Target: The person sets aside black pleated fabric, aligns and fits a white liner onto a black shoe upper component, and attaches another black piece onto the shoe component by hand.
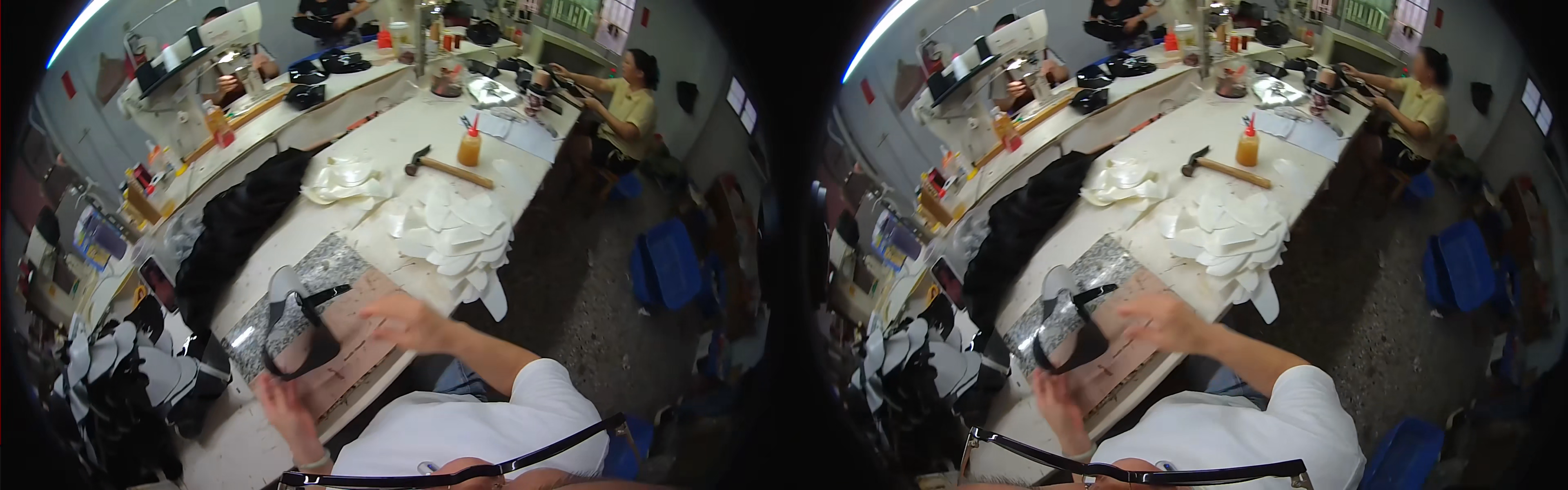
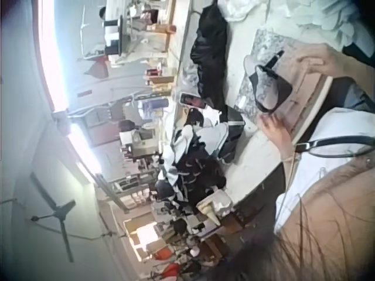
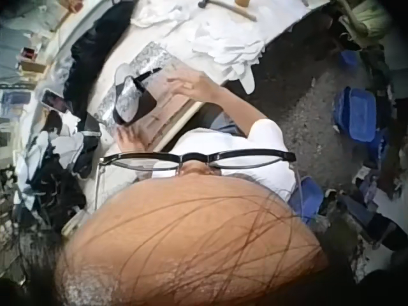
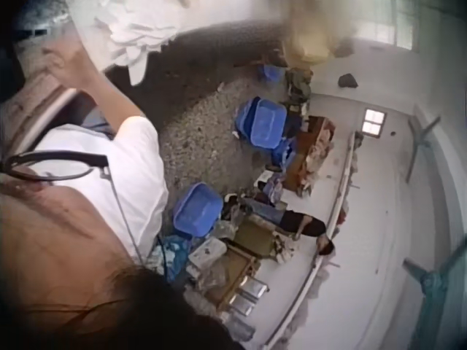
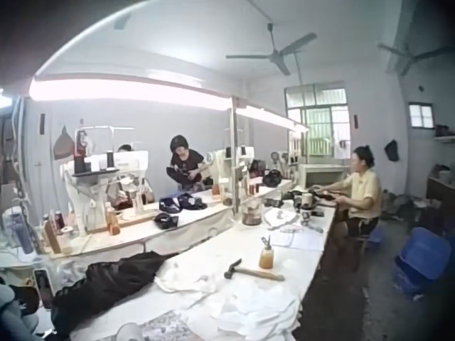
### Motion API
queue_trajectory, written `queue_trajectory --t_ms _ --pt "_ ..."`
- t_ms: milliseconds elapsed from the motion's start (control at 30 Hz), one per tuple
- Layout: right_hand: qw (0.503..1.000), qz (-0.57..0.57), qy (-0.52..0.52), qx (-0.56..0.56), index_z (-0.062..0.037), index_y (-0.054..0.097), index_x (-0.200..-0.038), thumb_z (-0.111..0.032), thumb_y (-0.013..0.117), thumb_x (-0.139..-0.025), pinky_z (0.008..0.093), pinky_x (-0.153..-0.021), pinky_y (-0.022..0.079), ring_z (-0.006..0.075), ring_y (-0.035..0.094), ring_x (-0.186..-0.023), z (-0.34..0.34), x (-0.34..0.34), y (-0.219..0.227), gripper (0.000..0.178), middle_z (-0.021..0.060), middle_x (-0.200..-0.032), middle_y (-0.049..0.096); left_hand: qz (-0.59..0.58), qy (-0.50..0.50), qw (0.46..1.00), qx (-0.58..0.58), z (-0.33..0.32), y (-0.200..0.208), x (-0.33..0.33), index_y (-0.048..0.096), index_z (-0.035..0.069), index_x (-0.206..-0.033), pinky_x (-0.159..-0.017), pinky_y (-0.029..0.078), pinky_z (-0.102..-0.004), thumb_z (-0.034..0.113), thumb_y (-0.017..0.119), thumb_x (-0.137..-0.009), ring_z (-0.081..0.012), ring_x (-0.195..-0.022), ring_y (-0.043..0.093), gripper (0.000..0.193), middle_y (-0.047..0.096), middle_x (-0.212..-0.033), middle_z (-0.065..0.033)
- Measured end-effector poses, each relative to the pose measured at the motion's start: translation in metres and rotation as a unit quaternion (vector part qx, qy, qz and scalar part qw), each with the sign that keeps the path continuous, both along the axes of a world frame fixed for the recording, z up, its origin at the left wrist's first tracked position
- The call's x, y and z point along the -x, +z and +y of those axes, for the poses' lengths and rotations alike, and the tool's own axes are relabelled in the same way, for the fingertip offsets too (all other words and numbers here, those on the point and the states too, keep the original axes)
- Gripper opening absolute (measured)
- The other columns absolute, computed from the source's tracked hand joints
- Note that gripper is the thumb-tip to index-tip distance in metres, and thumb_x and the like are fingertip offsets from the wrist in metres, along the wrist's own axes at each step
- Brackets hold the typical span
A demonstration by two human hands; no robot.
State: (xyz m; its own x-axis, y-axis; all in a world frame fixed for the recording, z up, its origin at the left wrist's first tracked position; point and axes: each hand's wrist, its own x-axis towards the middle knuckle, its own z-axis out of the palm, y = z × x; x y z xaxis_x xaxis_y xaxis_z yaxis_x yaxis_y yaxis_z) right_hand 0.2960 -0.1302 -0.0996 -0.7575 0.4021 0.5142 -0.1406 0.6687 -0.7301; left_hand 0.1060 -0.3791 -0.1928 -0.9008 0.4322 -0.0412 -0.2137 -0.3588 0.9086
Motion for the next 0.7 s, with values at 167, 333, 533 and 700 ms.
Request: queue_trajectory --t_ms 167,333,533,700 --pt "0.929 -0.115 -0.352 -0.018 -0.0008 0.066 -0.102 -0.014 0.072 -0.076 0.0351 -0.083 0.049 0.0299 0.062 -0.094 0.123 -0.102 -0.037 0.031 0.0158 -0.099 0.066 0.27 0.249 0.902 0.226 0.014 0.08 -0.023 0.038 0.003 -0.135 -0.095 0.038 -0.0267 0.006 0.047 -0.094 -0.0164 -0.111 0.047 0.042 0.041 -0.136 -0.006" --pt "0.889 -0.127 -0.435 0.07 0.0004 0.068 -0.097 -0.015 0.068 -0.078 0.0352 -0.081 0.049 0.0293 0.063 -0.09 0.176 -0.144 -0.041 0.025 0.0171 -0.095 0.067 0.198 0.172 0.943 0.207 0.036 0.086 -0.026 0.041 0.002 -0.133 -0.096 0.036 -0.0303 0.003 0.044 -0.091 -0.0175 -0.111 0.046 0.041 0.043 -0.135 -0.0064" --pt "0.919 -0.223 -0.314 -0.077 -0.003 0.067 -0.103 -0.019 0.067 -0.08 0.0374 -0.09 0.046 0.0291 0.056 -0.106 0.221 -0.097 -0.04 0.029 0.0132 -0.106 0.065 0.338 0.213 0.875 0.275 0.022 0.069 -0.033 0.047 0.001 -0.124 -0.095 0.038 -0.0333 0.006 0.047 -0.087 -0.0213 -0.111 0.047 0.037 0.048 -0.126 -0.0088" --pt "0.919 -0.322 -0.144 -0.176 -0.0079 0.062 -0.116 -0.029 0.068 -0.078 0.0379 -0.094 0.045 0.0264 0.047 -0.12 0.269 -0.05 -0.05 0.043 0.0078 -0.122 0.059 0.569 -0.195 0.781 0.167 0.136 0.122 -0.092 0.058 0.001 -0.109 -0.092 0.043 -0.0394 -0.005 0.061 -0.076 -0.0328 -0.106 0.055 0.034 0.059 -0.111 -0.0166"
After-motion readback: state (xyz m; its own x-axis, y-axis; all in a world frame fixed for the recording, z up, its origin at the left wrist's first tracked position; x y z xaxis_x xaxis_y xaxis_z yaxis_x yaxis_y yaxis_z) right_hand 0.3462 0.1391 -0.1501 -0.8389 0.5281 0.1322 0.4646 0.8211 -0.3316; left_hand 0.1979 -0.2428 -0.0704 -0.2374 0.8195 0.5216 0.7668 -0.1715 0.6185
